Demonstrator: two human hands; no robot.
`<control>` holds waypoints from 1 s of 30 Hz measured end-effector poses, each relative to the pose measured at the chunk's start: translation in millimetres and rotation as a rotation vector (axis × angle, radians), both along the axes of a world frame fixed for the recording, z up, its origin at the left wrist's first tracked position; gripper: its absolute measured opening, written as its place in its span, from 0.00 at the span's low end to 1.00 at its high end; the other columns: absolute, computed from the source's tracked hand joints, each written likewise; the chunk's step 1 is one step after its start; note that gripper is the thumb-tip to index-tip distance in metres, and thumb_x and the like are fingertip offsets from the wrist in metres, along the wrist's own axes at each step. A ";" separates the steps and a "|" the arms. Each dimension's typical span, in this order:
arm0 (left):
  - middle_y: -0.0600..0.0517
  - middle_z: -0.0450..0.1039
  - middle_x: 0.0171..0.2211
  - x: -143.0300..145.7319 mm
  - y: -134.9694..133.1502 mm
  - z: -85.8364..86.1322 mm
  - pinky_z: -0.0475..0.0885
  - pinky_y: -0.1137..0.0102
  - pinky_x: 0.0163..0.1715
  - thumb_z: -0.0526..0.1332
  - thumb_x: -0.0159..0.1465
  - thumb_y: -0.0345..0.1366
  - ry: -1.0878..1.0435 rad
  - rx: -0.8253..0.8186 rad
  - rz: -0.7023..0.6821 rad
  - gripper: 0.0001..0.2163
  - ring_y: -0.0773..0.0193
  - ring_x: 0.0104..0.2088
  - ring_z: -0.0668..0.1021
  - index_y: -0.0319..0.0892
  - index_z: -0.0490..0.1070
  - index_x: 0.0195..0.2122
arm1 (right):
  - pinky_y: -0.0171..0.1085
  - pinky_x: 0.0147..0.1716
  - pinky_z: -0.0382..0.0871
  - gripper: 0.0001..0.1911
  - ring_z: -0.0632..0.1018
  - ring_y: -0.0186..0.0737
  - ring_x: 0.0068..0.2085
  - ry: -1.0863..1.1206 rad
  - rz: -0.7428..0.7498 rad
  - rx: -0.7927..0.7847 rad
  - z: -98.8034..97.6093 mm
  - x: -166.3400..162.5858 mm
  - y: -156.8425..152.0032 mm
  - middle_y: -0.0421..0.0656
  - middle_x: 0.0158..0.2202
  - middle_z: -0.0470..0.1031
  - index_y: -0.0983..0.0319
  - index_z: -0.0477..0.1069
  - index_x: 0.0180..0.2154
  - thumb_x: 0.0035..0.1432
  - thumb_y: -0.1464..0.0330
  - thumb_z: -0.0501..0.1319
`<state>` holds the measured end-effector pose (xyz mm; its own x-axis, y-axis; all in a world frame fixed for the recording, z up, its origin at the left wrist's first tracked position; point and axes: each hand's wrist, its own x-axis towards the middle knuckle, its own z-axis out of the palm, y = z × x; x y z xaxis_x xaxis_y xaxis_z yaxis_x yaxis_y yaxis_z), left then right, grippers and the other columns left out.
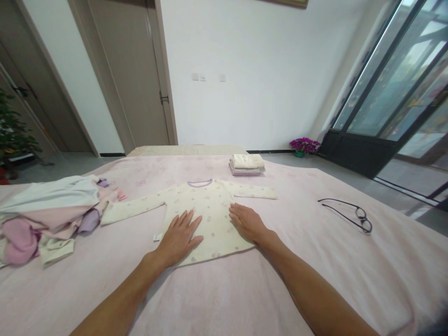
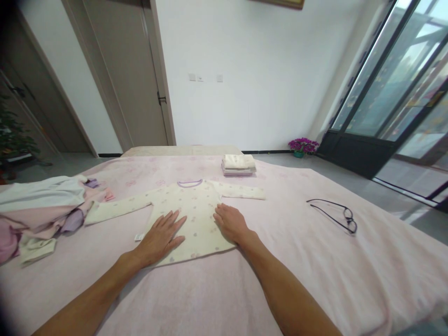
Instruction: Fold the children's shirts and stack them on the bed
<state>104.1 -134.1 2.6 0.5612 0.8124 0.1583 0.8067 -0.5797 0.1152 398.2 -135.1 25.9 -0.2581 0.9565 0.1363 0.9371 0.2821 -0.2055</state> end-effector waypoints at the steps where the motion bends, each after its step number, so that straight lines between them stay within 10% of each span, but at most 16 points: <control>1: 0.43 0.47 0.69 -0.4 0.2 -0.7 0.50 0.49 0.64 0.46 0.69 0.56 -0.002 0.003 -0.001 0.29 0.47 0.68 0.52 0.48 0.54 0.67 | 0.42 0.60 0.58 0.26 0.69 0.43 0.60 0.034 -0.054 0.009 1.2 1.6 2.1 0.47 0.59 0.70 0.60 0.70 0.56 0.71 0.59 0.41; 10: 0.43 0.47 0.70 1.4 -1.3 1.2 0.48 0.50 0.65 0.45 0.69 0.55 0.049 -0.003 0.014 0.29 0.48 0.69 0.51 0.47 0.54 0.68 | 0.50 0.65 0.49 0.28 0.54 0.47 0.68 -0.007 0.034 0.063 -12.9 10.3 15.0 0.49 0.68 0.53 0.65 0.56 0.65 0.69 0.60 0.46; 18: 0.43 0.47 0.70 0.2 -1.9 2.3 0.48 0.51 0.65 0.45 0.70 0.55 0.045 0.006 0.012 0.29 0.48 0.69 0.52 0.48 0.54 0.68 | 0.39 0.56 0.63 0.18 0.73 0.42 0.53 0.104 0.025 0.154 -3.4 9.9 16.7 0.46 0.51 0.76 0.61 0.74 0.49 0.68 0.66 0.48; 24: 0.44 0.48 0.69 1.0 -3.2 3.6 0.48 0.51 0.65 0.46 0.70 0.54 0.038 -0.009 0.015 0.28 0.48 0.69 0.52 0.48 0.55 0.67 | 0.50 0.65 0.50 0.25 0.58 0.49 0.67 0.054 0.113 0.195 -17.3 14.5 18.7 0.49 0.65 0.61 0.64 0.63 0.62 0.68 0.60 0.50; 30: 0.43 0.48 0.69 1.3 -4.0 6.1 0.49 0.50 0.65 0.46 0.69 0.54 0.037 -0.019 0.016 0.29 0.47 0.68 0.52 0.48 0.54 0.67 | 0.49 0.64 0.53 0.21 0.67 0.44 0.62 0.147 0.099 0.181 -18.5 15.5 17.7 0.44 0.56 0.73 0.58 0.73 0.53 0.70 0.62 0.46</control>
<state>105.4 -138.1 8.8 0.5532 0.8241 0.1220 0.8199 -0.5645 0.0954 413.7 -117.4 7.5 -0.3137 0.8842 0.3461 0.8668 0.4155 -0.2756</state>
